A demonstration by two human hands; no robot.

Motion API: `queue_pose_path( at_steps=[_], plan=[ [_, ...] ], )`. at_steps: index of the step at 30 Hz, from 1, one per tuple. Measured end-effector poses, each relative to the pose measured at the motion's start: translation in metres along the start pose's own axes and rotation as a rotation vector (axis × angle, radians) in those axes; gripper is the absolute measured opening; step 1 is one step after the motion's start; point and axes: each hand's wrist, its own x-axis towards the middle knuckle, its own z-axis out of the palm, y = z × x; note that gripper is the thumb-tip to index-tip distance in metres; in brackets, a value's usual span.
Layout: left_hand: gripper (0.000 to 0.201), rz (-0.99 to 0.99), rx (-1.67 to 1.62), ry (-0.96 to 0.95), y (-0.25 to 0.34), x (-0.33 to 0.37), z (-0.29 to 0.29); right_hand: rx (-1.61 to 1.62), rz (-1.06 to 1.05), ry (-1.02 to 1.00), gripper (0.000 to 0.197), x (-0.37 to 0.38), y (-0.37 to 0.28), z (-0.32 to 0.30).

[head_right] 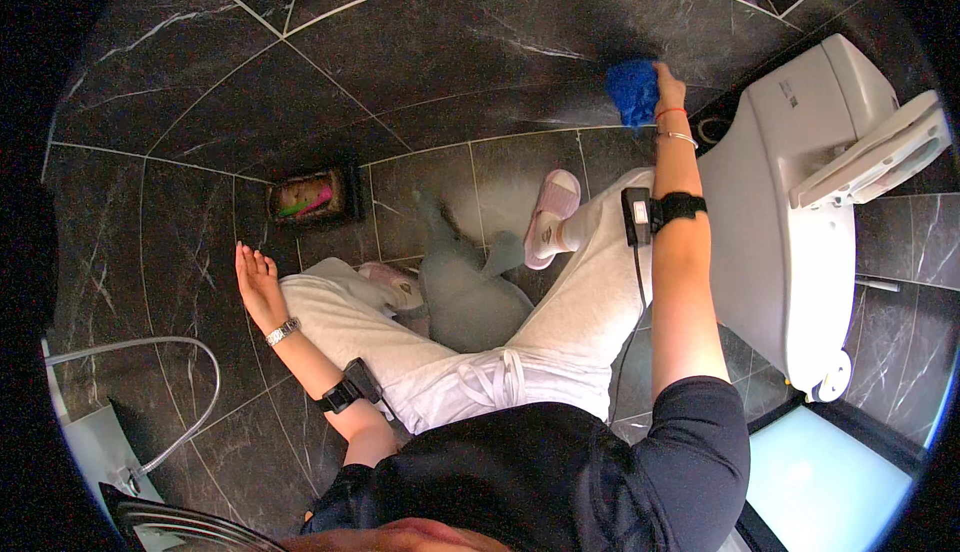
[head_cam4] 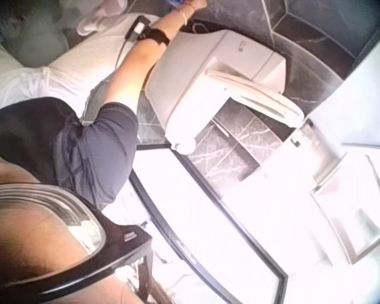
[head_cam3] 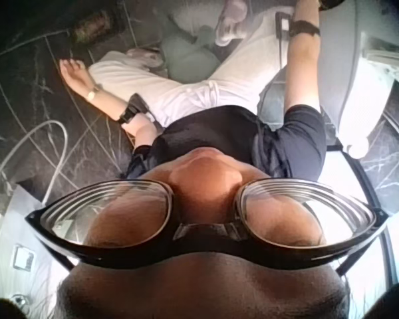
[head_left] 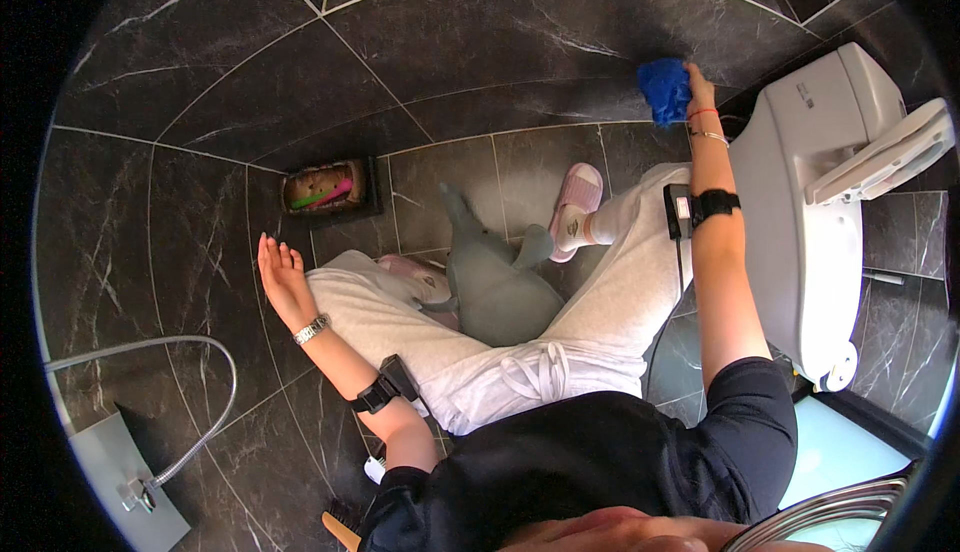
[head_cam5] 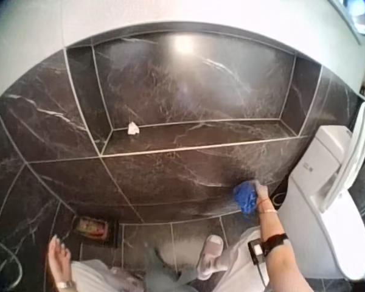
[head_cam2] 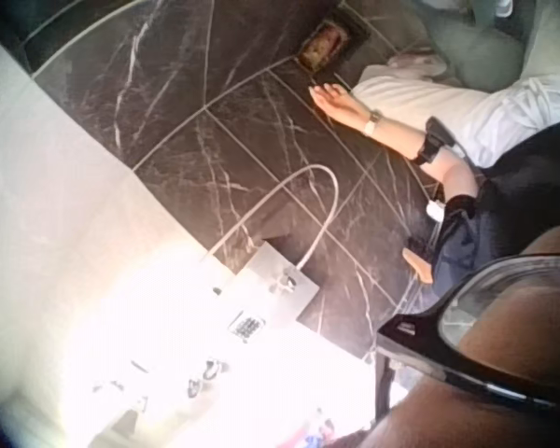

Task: Use a blue cloth to wipe down the walls of a shower.

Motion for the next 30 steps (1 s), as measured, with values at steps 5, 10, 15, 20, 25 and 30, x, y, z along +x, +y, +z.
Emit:
queue_pose_path(
  at_steps=[5,10,15,20,25,30],
  plan=[
    [0.037,0.012,0.055,-0.001,0.002,-0.001,0.012,0.471,-0.752,0.071,0.032,-0.092,-0.073,0.016],
    [0.037,-0.006,0.082,0.002,0.003,0.003,0.003,-0.231,-1.31,0.551,0.065,-0.121,-0.084,0.063],
    [0.038,-0.033,0.059,-0.011,-0.004,-0.001,0.008,-0.263,-1.186,0.412,0.084,-0.094,-0.067,0.083],
    [0.037,-0.033,0.027,-0.046,-0.002,0.003,-0.003,0.161,-0.722,0.535,0.074,-0.035,-0.042,0.071],
    [0.038,0.007,0.048,-0.024,0.018,-0.006,-0.03,0.53,0.567,0.1,0.053,-0.025,0.018,0.061],
    [0.037,-0.019,0.011,-0.042,-0.008,0.003,-0.003,0.517,0.329,0.121,0.055,0.046,0.026,0.039]
  ],
)
